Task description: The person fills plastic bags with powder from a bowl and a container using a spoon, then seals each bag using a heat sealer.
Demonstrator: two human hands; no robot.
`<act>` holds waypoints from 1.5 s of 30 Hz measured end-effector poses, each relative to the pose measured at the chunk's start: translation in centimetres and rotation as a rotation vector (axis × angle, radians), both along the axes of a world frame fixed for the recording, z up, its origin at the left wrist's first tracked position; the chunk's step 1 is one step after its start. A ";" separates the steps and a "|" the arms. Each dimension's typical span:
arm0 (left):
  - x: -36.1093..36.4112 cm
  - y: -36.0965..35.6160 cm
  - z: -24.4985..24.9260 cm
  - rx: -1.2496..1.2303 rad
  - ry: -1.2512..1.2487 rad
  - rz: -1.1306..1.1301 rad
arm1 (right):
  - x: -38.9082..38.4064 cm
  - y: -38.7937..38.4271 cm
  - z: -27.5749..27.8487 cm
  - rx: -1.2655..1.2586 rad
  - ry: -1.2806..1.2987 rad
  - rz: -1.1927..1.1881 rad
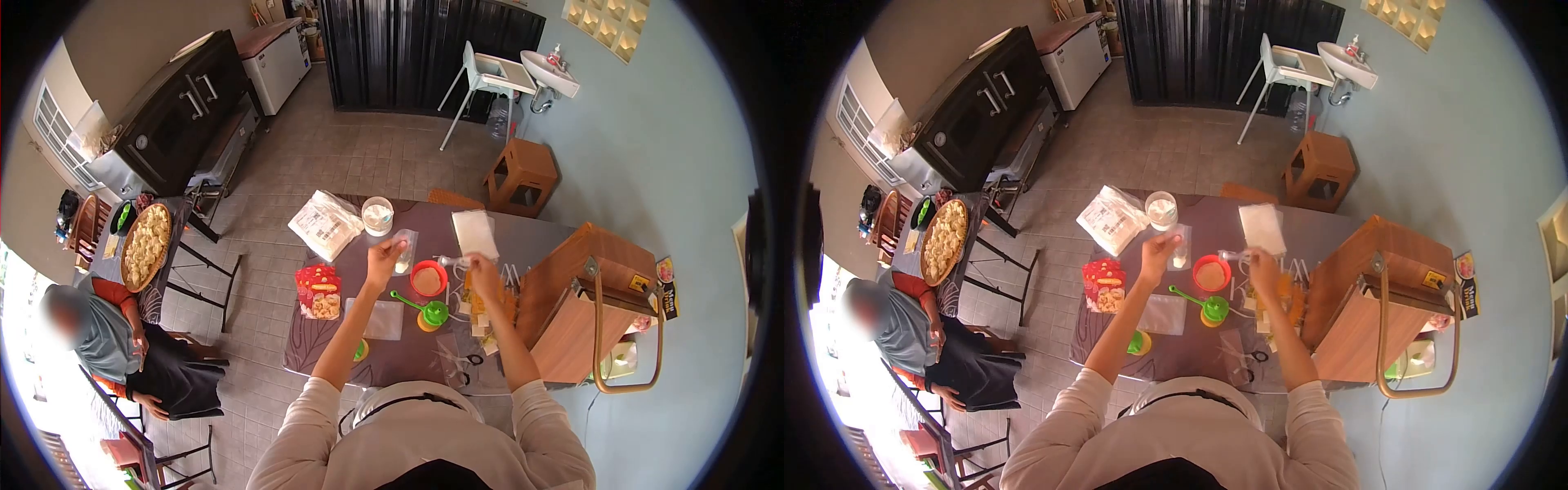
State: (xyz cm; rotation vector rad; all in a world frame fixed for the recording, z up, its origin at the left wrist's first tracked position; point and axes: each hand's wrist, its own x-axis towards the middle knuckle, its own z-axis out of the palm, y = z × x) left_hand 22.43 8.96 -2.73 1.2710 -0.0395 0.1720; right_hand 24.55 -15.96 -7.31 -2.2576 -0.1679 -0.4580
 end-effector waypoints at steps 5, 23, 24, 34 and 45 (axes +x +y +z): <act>-2.5 -0.4 7.0 0.010 -0.117 0.006 | -3.8 2.1 -4.0 -0.116 0.316 0.050; -4.3 0.3 8.3 0.106 -0.143 0.070 | -2.7 7.5 18.7 0.502 0.143 0.490; -5.2 0.3 7.1 0.021 -0.069 0.017 | -2.7 7.2 18.9 0.500 0.142 0.491; -8.0 -2.8 6.5 -0.109 -0.026 0.030 | -4.9 7.1 20.8 0.414 0.147 0.502; -9.0 -3.3 8.1 -0.164 -0.012 -0.055 | -5.4 7.2 22.2 0.187 -0.217 0.498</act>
